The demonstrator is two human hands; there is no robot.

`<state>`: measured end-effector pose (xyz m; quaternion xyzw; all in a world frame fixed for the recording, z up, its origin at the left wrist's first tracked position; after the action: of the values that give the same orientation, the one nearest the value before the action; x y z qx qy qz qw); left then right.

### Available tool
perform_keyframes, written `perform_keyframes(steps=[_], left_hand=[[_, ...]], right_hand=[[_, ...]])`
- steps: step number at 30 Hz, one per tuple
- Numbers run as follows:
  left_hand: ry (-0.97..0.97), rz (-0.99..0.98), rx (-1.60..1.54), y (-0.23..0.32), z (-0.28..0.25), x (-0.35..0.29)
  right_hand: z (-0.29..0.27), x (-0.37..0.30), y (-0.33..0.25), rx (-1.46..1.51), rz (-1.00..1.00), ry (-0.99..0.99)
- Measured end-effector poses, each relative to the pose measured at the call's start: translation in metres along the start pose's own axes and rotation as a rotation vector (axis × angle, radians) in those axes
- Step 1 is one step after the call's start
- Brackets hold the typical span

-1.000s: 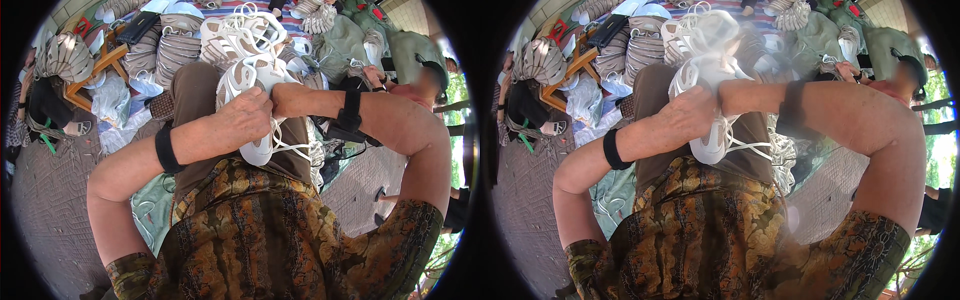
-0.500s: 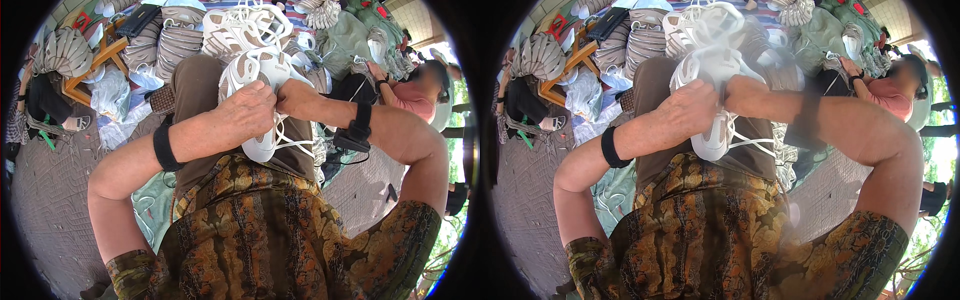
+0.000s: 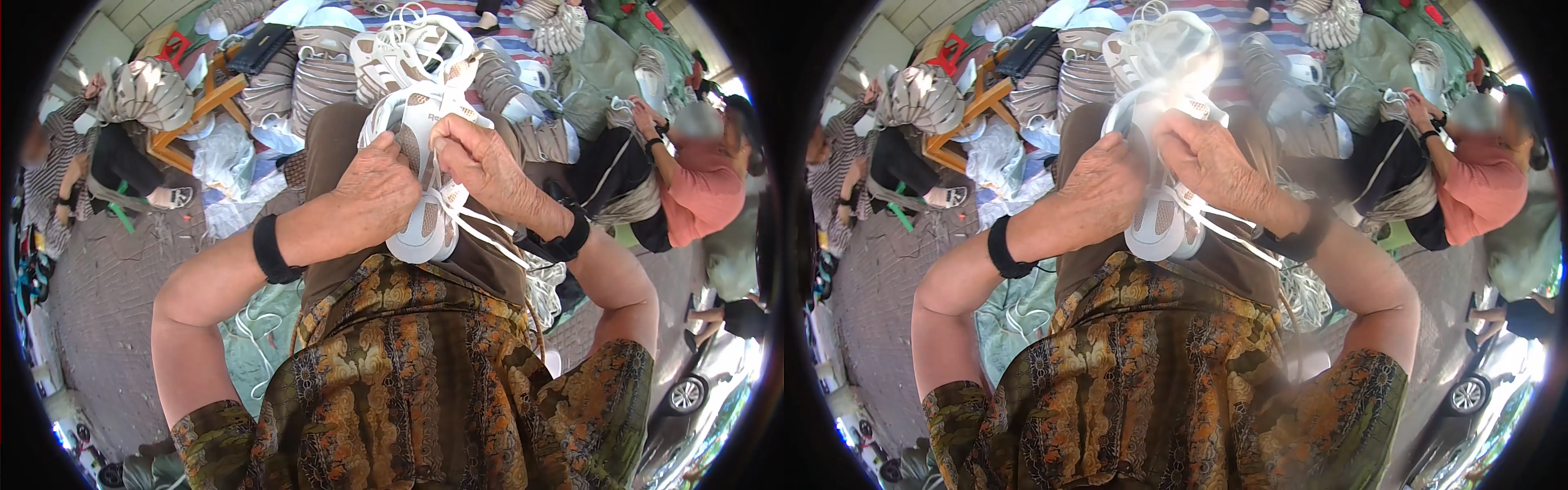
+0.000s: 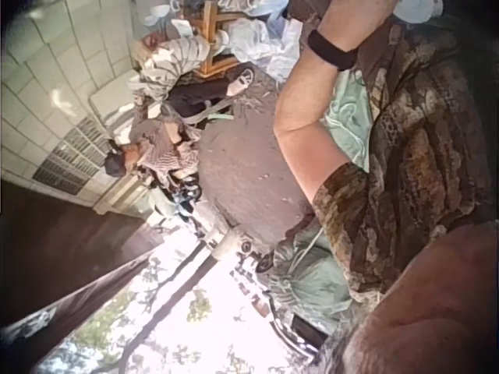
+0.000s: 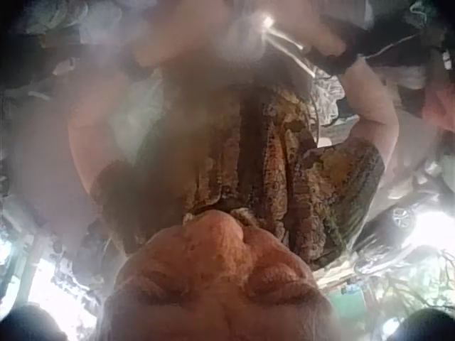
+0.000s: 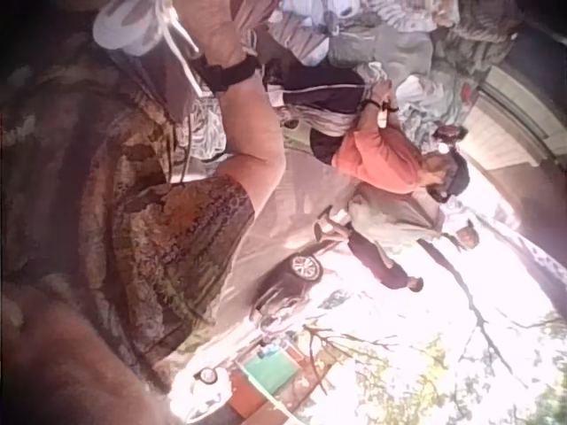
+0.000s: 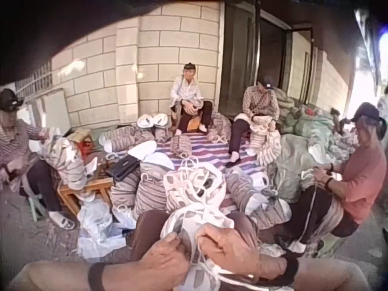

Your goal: The person sits on the ground and laces a white sneaker by hand. They thread the laces through the eyelets, pull them tight, and tie a knot. The person is surrounded by piles of shoes and laces.

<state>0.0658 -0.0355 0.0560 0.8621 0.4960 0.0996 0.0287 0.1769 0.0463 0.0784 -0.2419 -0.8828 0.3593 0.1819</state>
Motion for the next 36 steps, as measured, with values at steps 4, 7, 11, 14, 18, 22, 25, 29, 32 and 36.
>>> perform_keyframes(steps=[4,7,11,14,18,22,25,29,32,36], left_hand=[[-0.159,-0.261,-0.088,-0.007,-0.002,0.011],[0.012,-0.254,-0.111,-0.009,-0.003,0.002],[0.089,-0.259,-0.112,-0.011,-0.005,-0.005],[0.153,-0.254,-0.164,-0.008,-0.009,-0.008],[0.309,-0.318,-0.42,-0.008,-0.025,-0.005],[0.462,-0.407,-0.741,-0.014,-0.038,0.003],[0.511,-0.498,-1.019,-0.029,-0.028,0.018],[0.433,-0.433,-1.181,-0.019,-0.02,0.038],[0.352,-0.422,-1.282,-0.014,-0.014,0.04],[0.35,-0.437,-1.361,-0.008,-0.011,0.04]], right_hand=[[0.01,0.0,0.003,-0.054,-0.167,0.129],[0.01,-0.001,0.002,-0.043,-0.194,0.167],[0.013,-0.002,0.004,-0.011,-0.199,0.187],[0.017,-0.001,0.007,0.022,-0.2,0.221],[0.019,0.002,0.007,0.052,-0.218,0.254],[0.01,0.002,0.011,0.084,-0.17,0.248],[0.006,-0.005,0.01,0.103,-0.184,0.287],[-0.004,-0.014,0.011,-0.018,-0.195,0.434],[-0.012,-0.021,0.012,-0.086,-0.146,0.537],[-0.008,-0.02,0.021,-0.005,-0.046,0.46]])
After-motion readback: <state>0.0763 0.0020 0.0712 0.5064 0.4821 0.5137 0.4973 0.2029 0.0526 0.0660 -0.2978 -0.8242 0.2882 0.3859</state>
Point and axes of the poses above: each hand's wrist, its own x-axis towards the middle knuckle, its own z-axis out of the palm, y = z × x, the point moved 5 cm from there along x, towards the middle knuckle, and after that the axes turned 9 degrees about -x, right-handed, at the moved point
